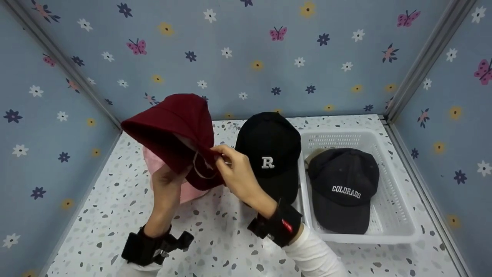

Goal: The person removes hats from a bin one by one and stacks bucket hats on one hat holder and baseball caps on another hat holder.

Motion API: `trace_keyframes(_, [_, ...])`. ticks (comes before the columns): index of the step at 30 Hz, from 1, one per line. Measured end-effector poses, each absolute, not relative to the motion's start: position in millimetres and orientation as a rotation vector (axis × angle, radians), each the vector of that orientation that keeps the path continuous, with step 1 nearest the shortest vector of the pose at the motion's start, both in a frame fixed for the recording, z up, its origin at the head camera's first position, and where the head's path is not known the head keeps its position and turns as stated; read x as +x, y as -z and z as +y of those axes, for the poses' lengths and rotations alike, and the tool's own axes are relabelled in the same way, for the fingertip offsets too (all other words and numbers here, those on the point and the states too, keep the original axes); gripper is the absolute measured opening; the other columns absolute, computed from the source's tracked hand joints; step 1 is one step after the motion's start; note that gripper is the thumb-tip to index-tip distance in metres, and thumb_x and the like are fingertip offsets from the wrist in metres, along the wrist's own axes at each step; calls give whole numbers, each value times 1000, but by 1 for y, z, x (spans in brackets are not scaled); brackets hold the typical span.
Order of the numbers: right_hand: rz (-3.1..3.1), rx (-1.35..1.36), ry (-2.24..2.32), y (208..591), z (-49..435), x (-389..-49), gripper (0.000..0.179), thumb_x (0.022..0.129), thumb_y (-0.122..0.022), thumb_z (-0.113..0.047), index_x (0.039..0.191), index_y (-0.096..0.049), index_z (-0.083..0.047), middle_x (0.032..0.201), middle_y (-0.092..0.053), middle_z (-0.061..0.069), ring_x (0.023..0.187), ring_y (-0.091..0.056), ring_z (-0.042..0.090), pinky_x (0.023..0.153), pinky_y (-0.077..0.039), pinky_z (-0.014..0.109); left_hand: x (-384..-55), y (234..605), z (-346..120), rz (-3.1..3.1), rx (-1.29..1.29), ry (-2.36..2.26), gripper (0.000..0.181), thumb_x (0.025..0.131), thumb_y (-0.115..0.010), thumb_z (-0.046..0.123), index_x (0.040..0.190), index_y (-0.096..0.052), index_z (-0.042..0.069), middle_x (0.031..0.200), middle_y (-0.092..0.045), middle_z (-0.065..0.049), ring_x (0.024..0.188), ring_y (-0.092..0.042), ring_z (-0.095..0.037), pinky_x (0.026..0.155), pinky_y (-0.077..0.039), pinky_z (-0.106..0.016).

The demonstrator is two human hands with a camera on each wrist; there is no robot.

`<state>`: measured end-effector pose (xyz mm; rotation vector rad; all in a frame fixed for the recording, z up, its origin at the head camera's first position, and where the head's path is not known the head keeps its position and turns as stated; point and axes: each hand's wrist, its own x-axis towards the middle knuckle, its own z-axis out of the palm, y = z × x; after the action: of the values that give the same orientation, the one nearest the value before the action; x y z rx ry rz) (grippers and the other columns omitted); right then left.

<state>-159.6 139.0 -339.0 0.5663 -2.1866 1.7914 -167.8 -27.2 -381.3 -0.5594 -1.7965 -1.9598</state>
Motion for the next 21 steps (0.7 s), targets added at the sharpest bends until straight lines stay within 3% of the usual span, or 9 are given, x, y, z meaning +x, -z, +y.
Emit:
trace_keyframes(5, [-2161,589,-1810,340,140,-166,16,85,-46,10,89,-60,8,85,-60,14,73,-54,13,66,-45,19,-172,382,-38,-1767,-615,1877,19,69,-42,-24,77,-56,-13,73,-56,8,61,-47,-4,54,-41,-18])
trace_keyframes(9, [-2087,625,-1854,340,140,-171,16,83,-45,13,90,-60,11,88,-60,17,79,-56,12,71,-46,19,-179,381,-44,-1504,-760,2200,20,78,-52,-13,82,-64,3,80,-58,7,70,-51,-5,63,-44,-19])
trace_keyframes(12, [-2030,655,-1866,339,141,-175,17,82,-45,15,90,-60,12,89,-58,19,83,-56,13,73,-46,20,-182,379,-49,-1480,-702,2296,24,82,-53,-7,90,-67,11,87,-62,6,76,-56,-7,68,-47,-20])
trace_keyframes(17, [-1988,654,-1865,339,143,-180,16,81,-46,15,88,-60,13,91,-57,18,85,-55,13,74,-47,20,-187,379,-60,-1797,-490,1915,13,77,-50,-18,72,-59,-11,74,-58,10,64,-53,-5,58,-44,-16])
trace_keyframes(21, [-2007,616,-1780,336,145,-185,14,79,-50,15,85,-62,11,90,-59,14,84,-55,11,73,-47,19,-193,377,-67,-1753,-443,1944,8,76,-53,-17,68,-53,-17,75,-59,10,74,-56,-7,69,-47,-19])
